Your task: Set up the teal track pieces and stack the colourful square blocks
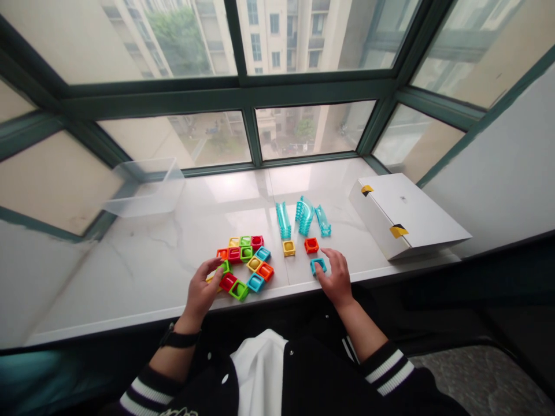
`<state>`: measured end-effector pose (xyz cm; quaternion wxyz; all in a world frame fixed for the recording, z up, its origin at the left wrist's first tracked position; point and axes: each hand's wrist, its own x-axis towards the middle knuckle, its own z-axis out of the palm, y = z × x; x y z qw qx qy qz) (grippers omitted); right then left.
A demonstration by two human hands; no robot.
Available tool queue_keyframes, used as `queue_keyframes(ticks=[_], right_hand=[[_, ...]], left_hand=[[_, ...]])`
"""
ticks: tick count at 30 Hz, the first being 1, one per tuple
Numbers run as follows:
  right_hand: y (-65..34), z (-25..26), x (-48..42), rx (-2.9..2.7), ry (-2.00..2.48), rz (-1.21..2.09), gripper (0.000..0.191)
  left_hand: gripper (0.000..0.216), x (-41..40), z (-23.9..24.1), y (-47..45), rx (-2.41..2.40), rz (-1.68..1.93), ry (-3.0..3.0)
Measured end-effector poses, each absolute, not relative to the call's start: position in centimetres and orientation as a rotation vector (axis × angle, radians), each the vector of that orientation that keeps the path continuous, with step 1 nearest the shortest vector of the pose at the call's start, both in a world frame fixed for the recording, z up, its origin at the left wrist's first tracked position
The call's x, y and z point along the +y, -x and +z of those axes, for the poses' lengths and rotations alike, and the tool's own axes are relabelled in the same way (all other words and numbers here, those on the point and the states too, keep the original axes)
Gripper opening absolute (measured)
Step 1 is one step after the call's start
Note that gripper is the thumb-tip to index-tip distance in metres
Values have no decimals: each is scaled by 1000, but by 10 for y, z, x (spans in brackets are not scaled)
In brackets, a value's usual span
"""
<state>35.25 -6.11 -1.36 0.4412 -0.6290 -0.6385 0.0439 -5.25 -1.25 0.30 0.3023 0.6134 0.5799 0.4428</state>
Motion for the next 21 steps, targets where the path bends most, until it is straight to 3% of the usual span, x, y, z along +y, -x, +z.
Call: queue_keyframes(ticks=[8,13,21], right_hand=[[-297,9,-45,-1889,1259,371,32],[-264,-8,-35,-2088,1272,532,41],[-234,-19,-26,-2127,1302,642,41]], left_hand=[[32,-13,6,50,1558,1191,-1676],[27,-17,12,42,1496,1148,-1912],[52,-26,3,4,1278,832,-2246]])
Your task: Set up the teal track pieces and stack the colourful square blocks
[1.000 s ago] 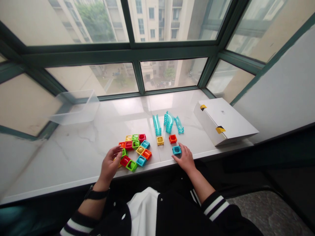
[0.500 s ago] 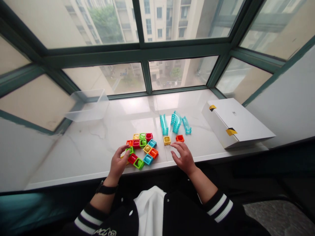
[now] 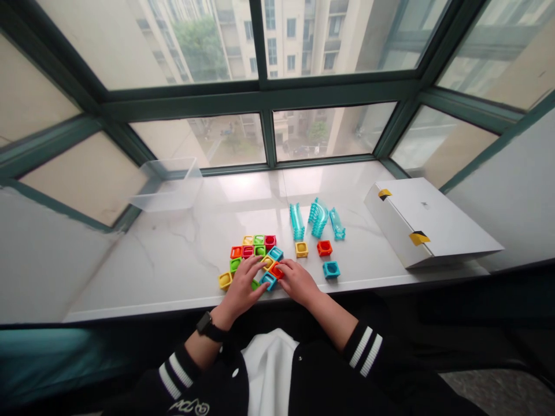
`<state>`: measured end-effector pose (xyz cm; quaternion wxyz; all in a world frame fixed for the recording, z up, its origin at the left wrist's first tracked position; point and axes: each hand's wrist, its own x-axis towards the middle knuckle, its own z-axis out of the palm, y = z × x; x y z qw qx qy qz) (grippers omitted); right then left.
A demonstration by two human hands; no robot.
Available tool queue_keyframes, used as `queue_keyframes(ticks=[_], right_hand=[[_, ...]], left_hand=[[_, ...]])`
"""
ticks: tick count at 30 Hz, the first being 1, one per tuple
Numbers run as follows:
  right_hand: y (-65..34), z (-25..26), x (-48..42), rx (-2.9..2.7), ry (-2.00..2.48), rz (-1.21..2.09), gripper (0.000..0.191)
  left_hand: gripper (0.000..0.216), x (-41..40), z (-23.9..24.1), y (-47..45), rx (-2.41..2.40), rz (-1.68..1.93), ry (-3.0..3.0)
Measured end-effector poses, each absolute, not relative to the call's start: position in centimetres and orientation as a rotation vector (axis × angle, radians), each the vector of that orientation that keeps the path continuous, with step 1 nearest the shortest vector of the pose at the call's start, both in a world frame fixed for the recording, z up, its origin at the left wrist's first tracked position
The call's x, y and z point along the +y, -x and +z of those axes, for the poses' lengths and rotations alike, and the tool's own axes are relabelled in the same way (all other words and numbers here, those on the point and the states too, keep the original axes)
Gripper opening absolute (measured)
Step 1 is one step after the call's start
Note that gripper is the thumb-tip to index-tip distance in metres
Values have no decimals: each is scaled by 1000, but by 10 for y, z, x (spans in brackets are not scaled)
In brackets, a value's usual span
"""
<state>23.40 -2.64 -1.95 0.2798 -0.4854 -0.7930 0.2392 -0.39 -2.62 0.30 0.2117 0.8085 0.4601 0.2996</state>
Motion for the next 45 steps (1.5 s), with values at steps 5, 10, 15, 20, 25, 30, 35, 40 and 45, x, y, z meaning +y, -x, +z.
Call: queue_keyframes(ticks=[5,10,15,20,25,30,35,40,45], right_hand=[[-227,-16,-24,-2127,1310,683,39],[-225,-18,-23,-2109,1329,689,41],[-225,-21,-20,-2102,1326,708,46],[-227,-24,-17,-2090,1302,691,45],[-233,-25,-19,-2081,1298,709,46],[-239,-24,-25,-2050,1313,738,46],[-247,-27,-27,-1910,1324,758,47],[-252,-26,-27,-1742,1202,902,68],[-249,-22,-30,-1710,1122,965,74]], left_hand=[[69,-24,-11,-5,1263,702,-2336],[67,-24,-14,-6,1306,620,-2411],[68,-26,-11,-9,1385,446,-2538],[65,-25,-11,-8,1405,432,-2597],[62,-23,-15,-6,1424,449,-2591],[60,-23,-17,-6,1434,456,-2582],[59,-23,-15,-6,1447,443,-2571],[59,-23,-14,-6,1454,425,-2567],[57,-21,-16,-5,1447,473,-2543]])
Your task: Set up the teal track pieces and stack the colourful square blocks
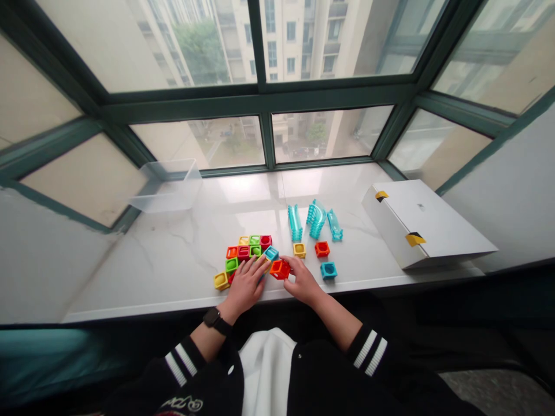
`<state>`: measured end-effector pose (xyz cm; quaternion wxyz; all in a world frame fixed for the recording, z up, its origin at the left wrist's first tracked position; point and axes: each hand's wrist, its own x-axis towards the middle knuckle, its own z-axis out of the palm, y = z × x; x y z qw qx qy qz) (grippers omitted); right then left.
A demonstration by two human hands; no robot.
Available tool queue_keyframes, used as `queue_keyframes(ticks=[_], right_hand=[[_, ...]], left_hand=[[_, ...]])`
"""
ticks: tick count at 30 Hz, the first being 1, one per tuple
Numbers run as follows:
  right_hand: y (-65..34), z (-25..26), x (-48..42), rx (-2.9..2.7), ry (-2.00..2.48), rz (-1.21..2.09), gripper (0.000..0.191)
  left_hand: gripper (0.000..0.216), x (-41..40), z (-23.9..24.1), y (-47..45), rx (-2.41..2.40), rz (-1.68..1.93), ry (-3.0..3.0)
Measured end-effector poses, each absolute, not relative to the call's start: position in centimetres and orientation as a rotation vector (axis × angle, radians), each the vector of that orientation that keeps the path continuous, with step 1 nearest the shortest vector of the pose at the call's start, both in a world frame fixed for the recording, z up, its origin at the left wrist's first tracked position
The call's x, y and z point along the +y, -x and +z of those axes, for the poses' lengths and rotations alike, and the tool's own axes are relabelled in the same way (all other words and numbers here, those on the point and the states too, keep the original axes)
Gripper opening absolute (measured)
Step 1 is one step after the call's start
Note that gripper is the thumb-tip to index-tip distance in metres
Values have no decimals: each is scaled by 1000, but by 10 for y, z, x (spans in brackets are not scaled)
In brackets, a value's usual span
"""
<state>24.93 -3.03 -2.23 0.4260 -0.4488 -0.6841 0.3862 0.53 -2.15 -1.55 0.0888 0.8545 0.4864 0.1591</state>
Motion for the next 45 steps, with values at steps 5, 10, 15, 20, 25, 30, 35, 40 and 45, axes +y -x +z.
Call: queue_keyframes(ticks=[5,10,15,20,25,30,35,40,45], right_hand=[[-245,-19,-33,-1710,1100,928,68],[-241,-4,-36,-1707,1039,899,63],[-235,14,-40,-1672,945,970,57],[-234,16,-41,-1678,932,975,53],[-237,14,-41,-1716,948,909,55],[-237,7,-42,-1711,975,894,53],[-239,-1,-42,-1709,1024,867,50],[-242,-2,-42,-1714,1030,826,52],[-245,-3,-42,-1764,1100,730,62]], left_hand=[[56,-21,-5,-1,1386,625,-2453],[55,-25,15,-1,1244,823,-2235],[54,-30,22,-10,1082,887,-1802],[56,-30,19,-19,960,939,-1417],[55,-29,17,-23,913,958,-1272],[56,-29,15,-25,904,955,-1268],[57,-29,10,-27,942,968,-1262],[62,-29,9,-28,944,912,-1209],[60,-25,7,-35,997,936,-1246]])
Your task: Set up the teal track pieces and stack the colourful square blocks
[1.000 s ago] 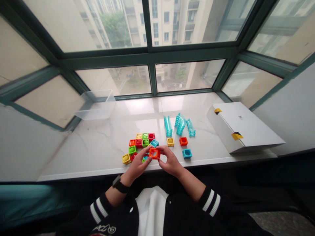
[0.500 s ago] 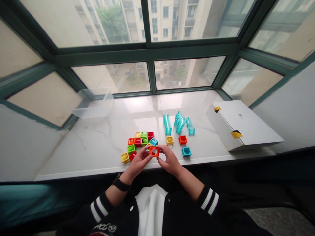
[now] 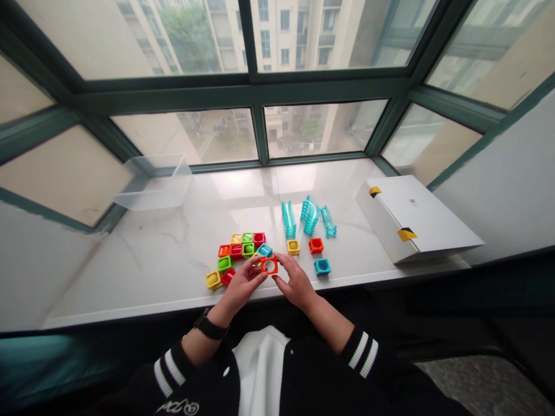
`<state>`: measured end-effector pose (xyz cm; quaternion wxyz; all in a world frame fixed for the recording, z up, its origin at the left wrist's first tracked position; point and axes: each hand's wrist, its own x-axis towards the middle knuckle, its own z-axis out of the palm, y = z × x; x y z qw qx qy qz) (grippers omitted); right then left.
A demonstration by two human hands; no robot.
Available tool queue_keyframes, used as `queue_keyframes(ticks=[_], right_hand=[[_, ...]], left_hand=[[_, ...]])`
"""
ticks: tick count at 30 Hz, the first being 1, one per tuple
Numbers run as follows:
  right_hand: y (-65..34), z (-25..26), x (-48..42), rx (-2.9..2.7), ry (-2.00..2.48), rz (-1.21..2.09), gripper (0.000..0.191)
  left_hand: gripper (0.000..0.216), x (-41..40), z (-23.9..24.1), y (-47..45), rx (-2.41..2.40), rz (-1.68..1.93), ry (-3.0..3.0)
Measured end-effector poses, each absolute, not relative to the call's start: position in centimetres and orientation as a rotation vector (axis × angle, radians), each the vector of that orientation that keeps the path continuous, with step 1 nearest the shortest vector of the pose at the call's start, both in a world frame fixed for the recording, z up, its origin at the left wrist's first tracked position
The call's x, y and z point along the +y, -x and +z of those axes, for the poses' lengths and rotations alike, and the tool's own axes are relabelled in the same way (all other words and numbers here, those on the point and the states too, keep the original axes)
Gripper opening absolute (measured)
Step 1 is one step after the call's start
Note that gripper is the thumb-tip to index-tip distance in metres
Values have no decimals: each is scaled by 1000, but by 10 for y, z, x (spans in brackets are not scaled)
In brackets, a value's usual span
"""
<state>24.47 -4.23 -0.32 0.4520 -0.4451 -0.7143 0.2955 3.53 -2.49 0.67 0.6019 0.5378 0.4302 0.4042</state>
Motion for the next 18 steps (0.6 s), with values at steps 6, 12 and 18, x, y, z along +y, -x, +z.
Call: queue_keyframes(ticks=[6,12,18], right_hand=[[-250,-1,-40,-1675,1238,492,66],[-280,4,-37,-1602,1369,366,65],[-327,6,-34,-1569,1378,403,46]], left_hand=[[55,-11,15,-67,991,950,-1310],[56,1,26,-107,949,956,-1364],[52,12,30,-138,914,926,-1380]])
